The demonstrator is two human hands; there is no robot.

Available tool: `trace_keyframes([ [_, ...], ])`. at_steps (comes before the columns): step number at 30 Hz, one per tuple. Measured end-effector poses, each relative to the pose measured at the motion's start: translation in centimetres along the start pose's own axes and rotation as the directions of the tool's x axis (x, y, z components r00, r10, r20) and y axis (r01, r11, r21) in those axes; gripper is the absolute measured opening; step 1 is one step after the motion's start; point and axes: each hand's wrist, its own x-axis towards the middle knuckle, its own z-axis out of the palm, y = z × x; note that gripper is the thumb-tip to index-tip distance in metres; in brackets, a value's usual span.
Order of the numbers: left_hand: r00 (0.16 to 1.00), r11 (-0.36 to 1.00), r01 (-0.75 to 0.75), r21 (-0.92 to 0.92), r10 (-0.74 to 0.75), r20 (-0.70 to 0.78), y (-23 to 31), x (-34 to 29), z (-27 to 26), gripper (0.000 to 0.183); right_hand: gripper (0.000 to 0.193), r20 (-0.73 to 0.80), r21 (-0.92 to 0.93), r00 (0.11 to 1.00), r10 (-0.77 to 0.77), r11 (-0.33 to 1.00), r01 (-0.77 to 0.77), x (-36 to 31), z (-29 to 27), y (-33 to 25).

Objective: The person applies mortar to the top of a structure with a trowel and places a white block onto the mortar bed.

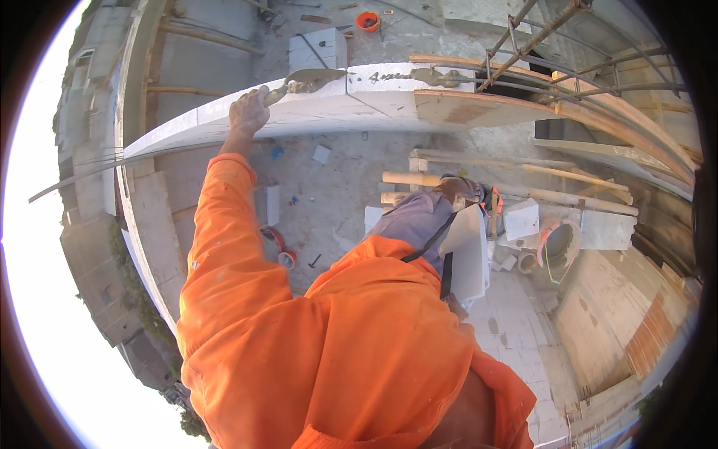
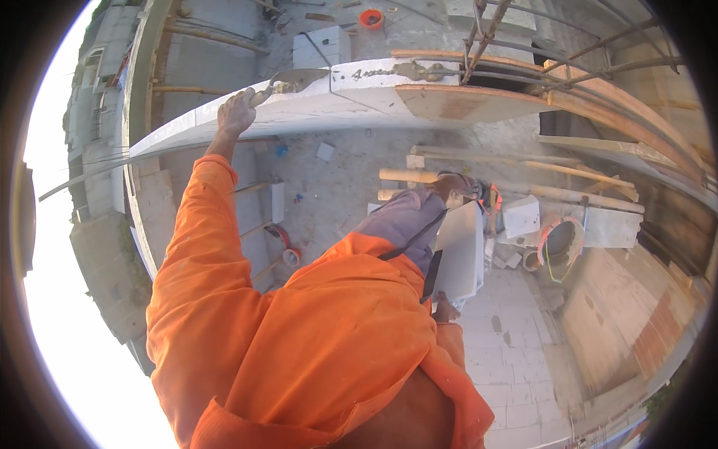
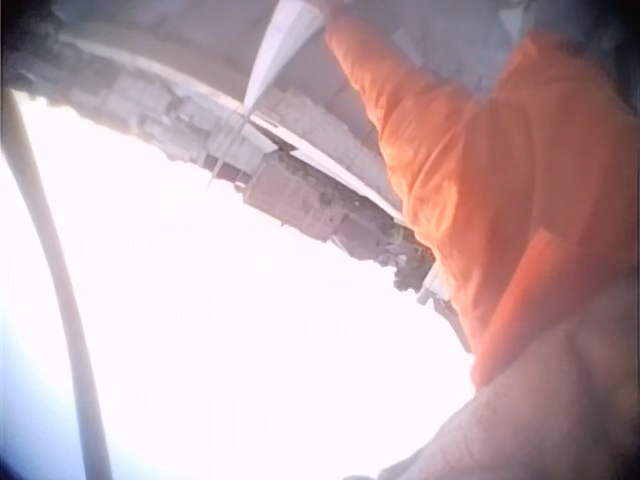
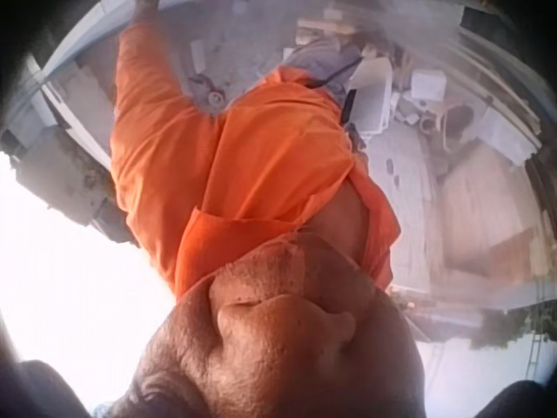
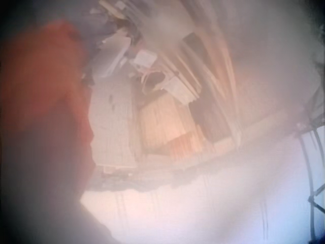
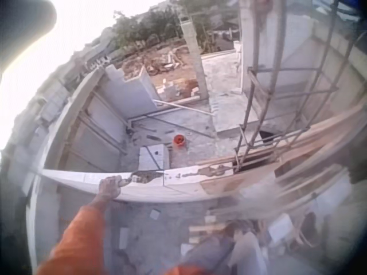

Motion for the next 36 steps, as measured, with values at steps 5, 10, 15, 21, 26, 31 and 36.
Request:
trace_keyframes([
  [5,0.985,0.979,-0.172,-0.113,0.171,-0.018,10.3,1.5,0.4,0.037,0.105,0.030,-0.024,0.999,0.015,1.000,-0.014,1.0,0.4,0.1],
  [10,0.979,0.950,-0.192,-0.246,0.169,-0.113,12.0,1.0,0.9,0.036,0.107,0.192,0.012,0.981,-0.020,1.000,0.018,0.5,-0.7,-0.1],
  [15,0.989,0.957,-0.123,-0.262,0.097,-0.111,9.6,0.3,2.0,0.035,0.107,0.180,0.045,0.983,-0.030,0.999,0.022,0.3,-1.1,0.7],
  [21,0.999,0.989,-0.002,-0.146,-0.005,-0.044,6.6,-0.9,2.8,0.028,0.107,0.167,-0.009,0.986,0.007,1.000,-0.006,0.6,-1.7,1.0],
  [26,0.988,0.982,0.157,-0.101,-0.156,0.021,4.0,-1.6,3.1,0.030,0.107,0.173,-0.027,0.985,-0.002,1.000,0.006,0.9,-1.4,0.2],
  [31,0.944,0.931,0.328,-0.160,-0.331,0.008,1.6,-2.5,3.0,0.030,0.107,0.169,-0.056,0.986,0.010,0.998,0.000,1.0,-1.6,0.3],
  [36,0.947,0.939,0.318,-0.127,-0.310,0.084,1.5,-3.3,4.0,0.032,0.107,0.175,-0.078,0.984,0.025,0.997,-0.012,1.0,-1.6,0.2],
])
